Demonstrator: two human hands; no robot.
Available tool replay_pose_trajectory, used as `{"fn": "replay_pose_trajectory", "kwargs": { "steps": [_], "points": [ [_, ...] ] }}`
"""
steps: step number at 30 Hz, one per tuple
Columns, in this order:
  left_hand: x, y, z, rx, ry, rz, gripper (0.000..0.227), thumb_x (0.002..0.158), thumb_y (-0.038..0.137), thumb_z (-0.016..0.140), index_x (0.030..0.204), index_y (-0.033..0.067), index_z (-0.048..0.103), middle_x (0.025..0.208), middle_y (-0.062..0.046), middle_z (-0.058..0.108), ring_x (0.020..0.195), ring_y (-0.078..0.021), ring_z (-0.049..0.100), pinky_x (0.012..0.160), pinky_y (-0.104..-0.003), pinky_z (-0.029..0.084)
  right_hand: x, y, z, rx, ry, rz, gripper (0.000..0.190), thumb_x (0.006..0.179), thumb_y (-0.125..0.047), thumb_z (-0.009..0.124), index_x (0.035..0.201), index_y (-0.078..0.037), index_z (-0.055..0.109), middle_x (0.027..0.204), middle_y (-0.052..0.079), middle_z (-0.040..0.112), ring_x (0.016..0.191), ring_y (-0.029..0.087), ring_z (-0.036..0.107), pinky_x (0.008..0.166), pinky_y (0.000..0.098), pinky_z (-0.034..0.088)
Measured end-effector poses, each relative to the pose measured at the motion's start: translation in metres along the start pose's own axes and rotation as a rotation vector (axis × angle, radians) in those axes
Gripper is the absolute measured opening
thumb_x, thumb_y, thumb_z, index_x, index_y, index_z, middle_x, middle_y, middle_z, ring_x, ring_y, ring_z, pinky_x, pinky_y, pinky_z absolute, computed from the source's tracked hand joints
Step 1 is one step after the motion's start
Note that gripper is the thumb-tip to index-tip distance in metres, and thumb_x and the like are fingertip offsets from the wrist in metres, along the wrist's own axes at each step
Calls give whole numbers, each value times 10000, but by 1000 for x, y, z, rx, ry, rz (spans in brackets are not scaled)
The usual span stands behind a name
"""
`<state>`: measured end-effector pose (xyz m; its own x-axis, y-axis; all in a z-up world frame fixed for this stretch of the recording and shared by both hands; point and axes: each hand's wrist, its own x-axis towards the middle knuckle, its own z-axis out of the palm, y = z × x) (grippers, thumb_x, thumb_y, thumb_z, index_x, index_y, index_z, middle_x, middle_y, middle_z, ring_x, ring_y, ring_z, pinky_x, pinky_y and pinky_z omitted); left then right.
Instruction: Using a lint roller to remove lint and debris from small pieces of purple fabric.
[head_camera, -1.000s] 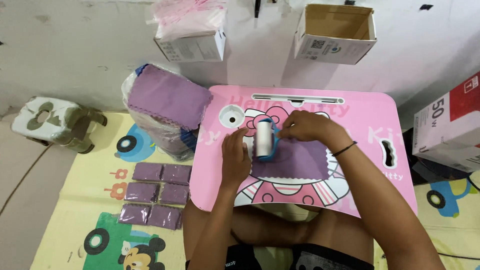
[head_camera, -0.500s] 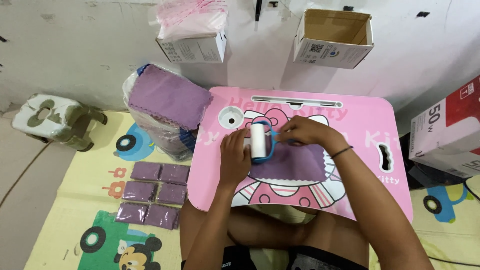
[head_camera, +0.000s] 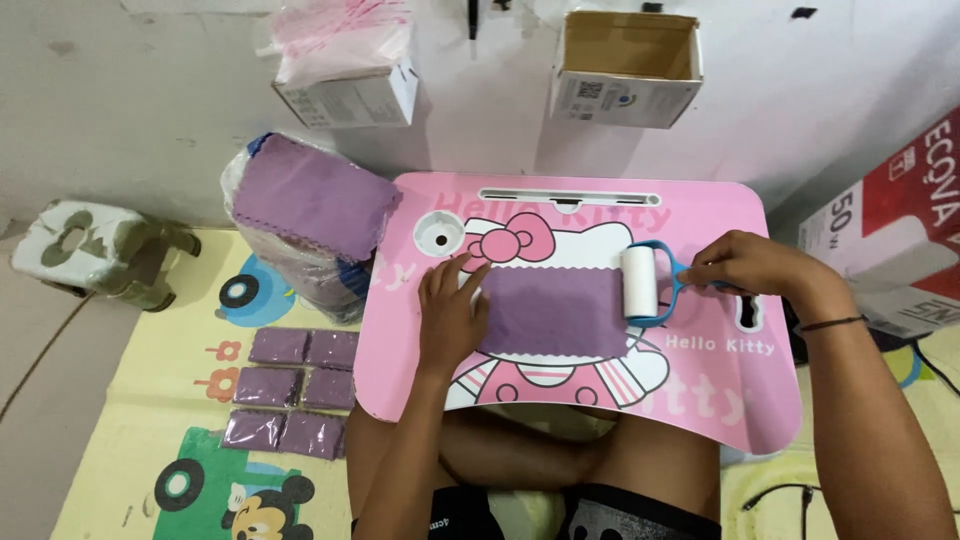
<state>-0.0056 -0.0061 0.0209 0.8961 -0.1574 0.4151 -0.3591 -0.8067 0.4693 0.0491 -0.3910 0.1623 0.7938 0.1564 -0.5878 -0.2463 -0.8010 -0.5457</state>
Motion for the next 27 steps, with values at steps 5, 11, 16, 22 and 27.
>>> {"fn": "replay_pose_trajectory", "kwargs": {
  "steps": [5, 11, 16, 22, 27],
  "points": [
    [-2, 0, 2, -27, 35, -2, 443, 876, 141, 612, 1317, 167, 644, 1450, -80, 532, 1364, -317, 440, 1195, -555, 233, -27, -22, 6, -386, 104, 33, 480, 885, -511, 702, 664, -98, 597, 638, 50, 487, 544, 216, 525, 591, 332, 372],
    [-1, -2, 3, -56, -25, -80, 441, 850, 176, 613, 1289, 172, 641, 1435, -60, 535, 1392, -275, 421, 1213, -537, 209, -18, -59, 40, -700, 102, 88, 496, 805, -702, 577, 835, -247, 773, 832, 26, 768, 816, 259, 708, 775, 382, 512],
    [-1, -5, 0, -176, -5, -161, 367, 1007, 293, 458, 1300, 156, 631, 1359, -87, 572, 1374, -261, 458, 1213, -506, 211, 18, -85, 77, -608, 91, -33, 475, 763, -677, 610, 891, -273, 826, 890, 73, 782, 997, 341, 731, 911, 463, 549],
    [-4, -15, 6, -277, 80, -162, 336, 1074, 295, 398, 1274, 153, 627, 1294, -73, 614, 1338, -256, 508, 1203, -467, 258, 37, -123, 122, -424, -34, -136, 447, 781, -646, 628, 836, -239, 805, 837, 71, 775, 929, 341, 733, 881, 479, 542],
    [-5, -15, 5, -328, 74, -168, 369, 1092, 335, 361, 1241, 140, 636, 1267, -80, 611, 1315, -266, 524, 1195, -468, 274, 45, -115, 117, -248, -101, -163, 351, 756, -496, 718, 810, -166, 827, 794, 104, 781, 786, 323, 734, 760, 449, 554]
  ]
}}
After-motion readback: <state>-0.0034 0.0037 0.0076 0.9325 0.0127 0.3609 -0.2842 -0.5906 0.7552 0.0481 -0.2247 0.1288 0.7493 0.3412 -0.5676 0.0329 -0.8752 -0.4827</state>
